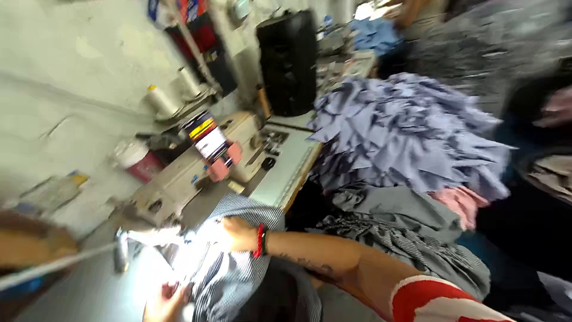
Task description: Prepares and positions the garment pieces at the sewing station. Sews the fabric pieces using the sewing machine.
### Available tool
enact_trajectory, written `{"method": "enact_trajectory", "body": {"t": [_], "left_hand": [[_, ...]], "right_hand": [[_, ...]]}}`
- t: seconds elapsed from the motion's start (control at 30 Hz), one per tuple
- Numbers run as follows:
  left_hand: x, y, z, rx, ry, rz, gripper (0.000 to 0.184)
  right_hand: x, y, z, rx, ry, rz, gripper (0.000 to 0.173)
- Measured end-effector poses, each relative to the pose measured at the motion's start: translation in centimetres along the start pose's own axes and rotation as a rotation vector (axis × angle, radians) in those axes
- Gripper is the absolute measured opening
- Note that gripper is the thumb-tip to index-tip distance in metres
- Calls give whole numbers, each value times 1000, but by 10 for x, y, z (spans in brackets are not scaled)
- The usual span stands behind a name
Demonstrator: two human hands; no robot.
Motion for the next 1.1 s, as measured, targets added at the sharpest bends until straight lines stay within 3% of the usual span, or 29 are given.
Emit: {"method": "enact_trajectory", "body": {"t": [0.07, 0.13, 0.23, 0.37, 0.43, 0.5, 0.53, 0.6, 0.63, 0.7, 0.8, 0.93, 0.97, 1.03, 1.1], "left_hand": [[-3, 9, 6, -49, -41, -73, 42], [2, 14, -1, -289, 6, -64, 50], [3, 14, -3, -474, 107, 8, 34], [8, 22, 2, -73, 178, 119, 13], [4, 26, 5, -63, 156, 74, 9], [-10, 30, 7, -264, 58, -60, 13], [-20, 30, 11, -373, 7, -106, 16], [-39, 31, 10, -521, -15, -135, 21], [-49, 33, 4, -574, 0, -128, 23], [-65, 34, -5, -646, 84, -60, 23], [-91, 36, -12, -811, 167, 6, 22], [-95, 38, -21, -989, 266, 47, 20], [-91, 36, -23, -999, 234, 99, 19], [-79, 30, -23, -958, 137, 224, 17], [-73, 29, -15, -872, 98, 347, 21]], "right_hand": [[-2, 3, -1, 30, -55, 33, 26], [-4, 2, -1, 58, -83, 46, 28], [-5, -6, -5, 98, -52, -38, 24], [-4, -7, -4, 132, -43, -87, 25], [-4, -7, -7, 177, -57, -72, 29], [-6, -5, -7, 190, -54, -66, 30], [-3, -4, -2, 172, -7, -73, 30], [10, -7, 24, 103, 287, -153, 22], [18, -11, 46, 65, 421, -129, 28], [37, -29, 84, 76, 526, 8, 37], [60, -48, 113, 103, 503, 125, 9], [117, -70, 142, -84, 490, 679, 16], [118, -66, 139, -113, 495, 652, 13], [98, -36, 119, -126, 446, 294, 9], [68, -4, 76, -18, 270, -42, 15]]}}
Point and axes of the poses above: each hand's wrist, its own x-axis away from the middle knuckle, its own y-axis out of the back of the hand, z = x × y, the point moved 5 cm from there along -x, towards the middle knuckle, and after that the axes turned 6 degrees about y, right-handed, at the moved point
